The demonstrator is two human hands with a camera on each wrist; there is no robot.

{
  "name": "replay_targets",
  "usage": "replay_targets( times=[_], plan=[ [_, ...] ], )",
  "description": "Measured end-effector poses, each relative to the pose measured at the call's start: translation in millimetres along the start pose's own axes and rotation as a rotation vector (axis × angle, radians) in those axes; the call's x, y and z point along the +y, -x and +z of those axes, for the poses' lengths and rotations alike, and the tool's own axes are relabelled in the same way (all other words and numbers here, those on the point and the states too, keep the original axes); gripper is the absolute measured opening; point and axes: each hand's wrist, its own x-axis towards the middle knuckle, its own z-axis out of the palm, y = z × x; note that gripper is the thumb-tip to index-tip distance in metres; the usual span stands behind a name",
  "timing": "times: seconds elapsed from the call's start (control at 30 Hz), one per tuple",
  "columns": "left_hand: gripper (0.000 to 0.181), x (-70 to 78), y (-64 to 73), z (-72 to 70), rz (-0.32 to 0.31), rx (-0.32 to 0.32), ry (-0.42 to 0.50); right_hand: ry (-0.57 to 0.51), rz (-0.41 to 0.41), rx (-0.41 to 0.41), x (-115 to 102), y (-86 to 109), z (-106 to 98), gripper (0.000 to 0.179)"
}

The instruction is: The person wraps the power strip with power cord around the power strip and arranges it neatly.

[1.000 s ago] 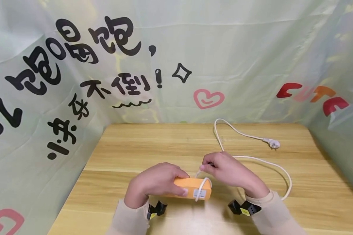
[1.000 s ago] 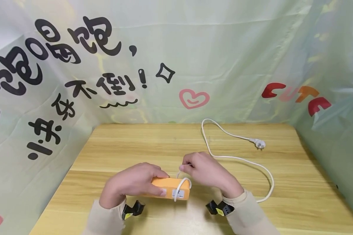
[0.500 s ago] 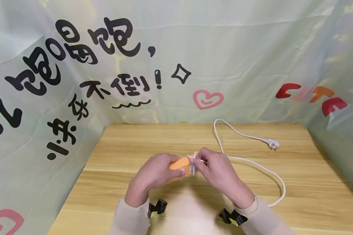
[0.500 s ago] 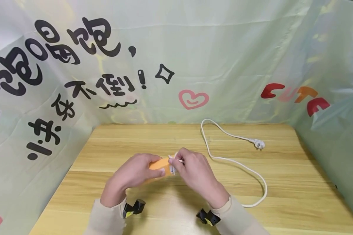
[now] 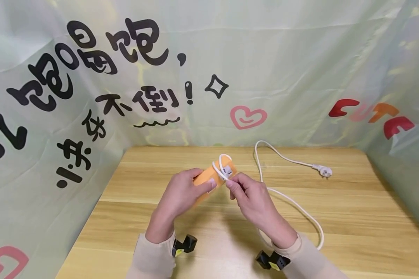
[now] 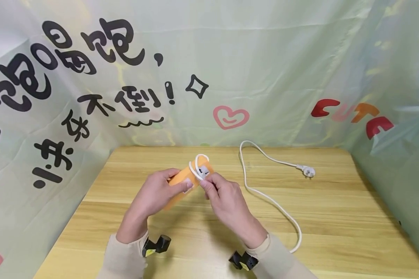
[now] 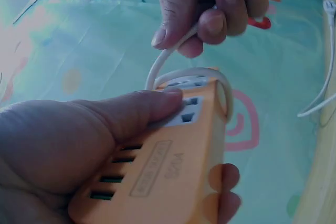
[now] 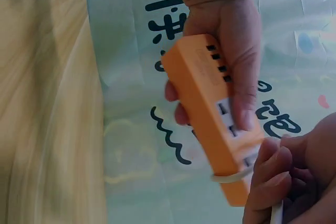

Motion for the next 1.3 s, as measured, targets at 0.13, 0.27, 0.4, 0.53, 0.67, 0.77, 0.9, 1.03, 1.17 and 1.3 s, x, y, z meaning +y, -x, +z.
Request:
replay_targets(
  times=[0.13,0.27,0.4,0.53,0.67,0.77,0.9,1.03,1.17,1.3],
  plan=[
    [0.033,-1.9,-2.0,-2.9,-0.007,0.019,0.061,-0.100,0.011,-0.082,1.3,-1.1,-3.7,0.014],
    [0.034,-3.8,-2.4,-8.3,-0.031,0.002,0.188,-0.167,0.070,-0.158,2.4,-3.6,-7.6,0.018],
    [0.033,-5.8,-1.5,-14.0,-0.024,-0.051,0.312,-0.089,0.081,-0.158,4.3,-5.7,-8.1,0.031],
    [0.031,-8.6,-1.2,-18.2,0.010,-0.101,0.359,-0.021,0.066,-0.146,7.8,-7.4,-9.8,0.037],
    [0.032,-11.1,-1.3,-21.3,0.005,-0.130,0.411,-0.078,0.041,-0.227,11.8,-8.4,-15.4,0.029],
    [0.033,-13.2,-0.5,-23.6,0.005,-0.145,0.455,-0.138,0.009,-0.300,15.0,-7.9,-20.1,0.021],
    [0.034,-16.3,1.6,-27.7,0.073,-0.168,0.443,-0.044,-0.026,-0.264,19.2,-8.0,-21.1,0.020],
    [0.031,-20.1,3.2,-30.7,0.149,-0.191,0.417,0.168,-0.012,-0.165,24.2,-9.1,-17.4,0.036],
    [0.032,-23.0,3.7,-31.7,0.187,-0.207,0.406,0.234,-0.001,-0.136,27.1,-10.2,-16.5,0.045],
    [0.034,-24.6,3.7,-32.9,0.207,-0.209,0.401,0.089,-0.018,-0.261,28.8,-11.2,-25.3,0.034]
  ],
)
